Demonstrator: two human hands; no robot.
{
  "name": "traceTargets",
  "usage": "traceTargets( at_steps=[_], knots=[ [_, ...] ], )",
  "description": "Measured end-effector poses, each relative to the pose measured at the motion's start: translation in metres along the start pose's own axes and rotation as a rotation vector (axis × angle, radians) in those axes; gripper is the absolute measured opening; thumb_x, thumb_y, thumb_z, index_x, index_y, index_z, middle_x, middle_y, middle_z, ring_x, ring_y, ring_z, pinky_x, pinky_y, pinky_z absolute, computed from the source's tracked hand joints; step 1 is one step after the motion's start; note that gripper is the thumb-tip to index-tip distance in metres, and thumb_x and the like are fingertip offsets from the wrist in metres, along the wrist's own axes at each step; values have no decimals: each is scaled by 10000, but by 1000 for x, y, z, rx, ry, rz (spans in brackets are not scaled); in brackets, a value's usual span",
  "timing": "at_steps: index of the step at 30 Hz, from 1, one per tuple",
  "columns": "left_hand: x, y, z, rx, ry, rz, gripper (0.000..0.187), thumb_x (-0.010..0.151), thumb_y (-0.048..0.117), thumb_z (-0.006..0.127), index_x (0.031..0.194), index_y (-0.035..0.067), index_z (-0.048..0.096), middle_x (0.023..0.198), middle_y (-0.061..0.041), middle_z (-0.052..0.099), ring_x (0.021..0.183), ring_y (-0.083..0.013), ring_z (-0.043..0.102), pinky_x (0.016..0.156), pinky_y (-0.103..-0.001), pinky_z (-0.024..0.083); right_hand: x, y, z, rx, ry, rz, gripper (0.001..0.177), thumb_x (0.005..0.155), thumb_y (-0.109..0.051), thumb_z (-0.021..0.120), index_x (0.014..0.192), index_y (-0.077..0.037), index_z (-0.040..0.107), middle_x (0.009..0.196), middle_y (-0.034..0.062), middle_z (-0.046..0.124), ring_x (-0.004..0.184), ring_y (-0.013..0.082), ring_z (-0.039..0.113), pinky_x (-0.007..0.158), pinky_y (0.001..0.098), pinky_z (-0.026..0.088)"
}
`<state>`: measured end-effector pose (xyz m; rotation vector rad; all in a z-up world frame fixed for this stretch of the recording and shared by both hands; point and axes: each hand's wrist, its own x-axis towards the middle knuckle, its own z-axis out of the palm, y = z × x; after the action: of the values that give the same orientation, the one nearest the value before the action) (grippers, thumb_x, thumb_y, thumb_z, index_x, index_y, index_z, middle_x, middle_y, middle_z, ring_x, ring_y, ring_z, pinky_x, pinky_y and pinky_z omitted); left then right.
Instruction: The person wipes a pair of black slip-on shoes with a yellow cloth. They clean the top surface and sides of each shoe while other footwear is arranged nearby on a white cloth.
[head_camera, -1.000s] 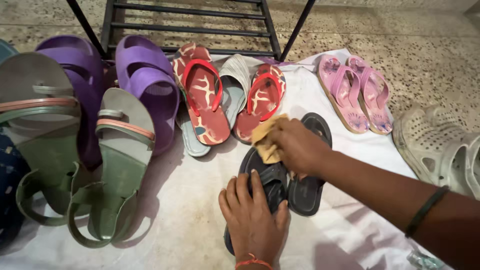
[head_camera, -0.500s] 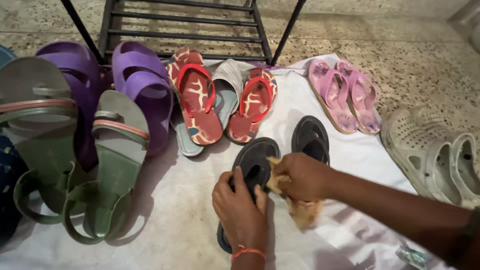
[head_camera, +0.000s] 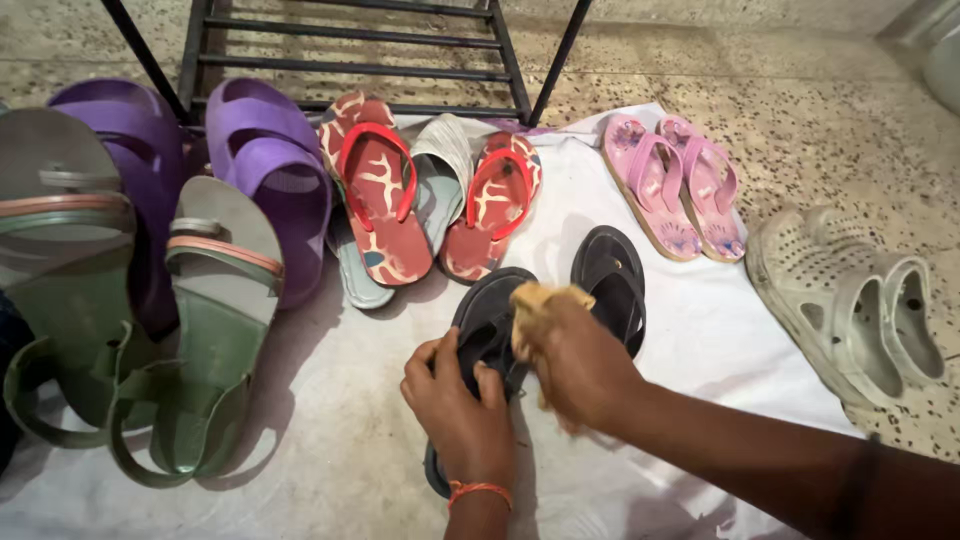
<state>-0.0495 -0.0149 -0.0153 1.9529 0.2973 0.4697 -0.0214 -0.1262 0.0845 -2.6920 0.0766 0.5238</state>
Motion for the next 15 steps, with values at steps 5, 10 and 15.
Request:
traceTargets(
  at_steps=[5, 10, 15],
  knots=[
    [2, 0, -1, -22, 3, -57, 491, 777, 72, 674, 1266, 30, 668, 1223, -166, 558, 1150, -366, 497, 1006, -461, 427, -8, 29, 9, -189, 31, -627, 410, 701, -9, 679, 1085, -117, 772, 1037, 169, 618, 1027, 365, 618, 839, 468, 528],
    [2, 2, -5, 4, -3, -42, 489, 766, 104, 702, 1250, 42, 675, 1223, -167, 566, 1148, -367, 494, 998, -475, 422, 13, 57, -25, -320, -86, -551, 316, 710, -72, 724, 976, -209, 825, 997, 93, 723, 1055, 345, 601, 899, 430, 508],
    [7, 11, -11, 65, -5, 43, 320, 884, 160, 701, 1191, 68, 699, 1229, -126, 599, 1177, -348, 506, 1021, -491, 401, 30, 46, -64, -207, 157, -469, 250, 757, -20, 607, 946, -109, 744, 987, 138, 717, 997, 353, 668, 866, 442, 537]
  ],
)
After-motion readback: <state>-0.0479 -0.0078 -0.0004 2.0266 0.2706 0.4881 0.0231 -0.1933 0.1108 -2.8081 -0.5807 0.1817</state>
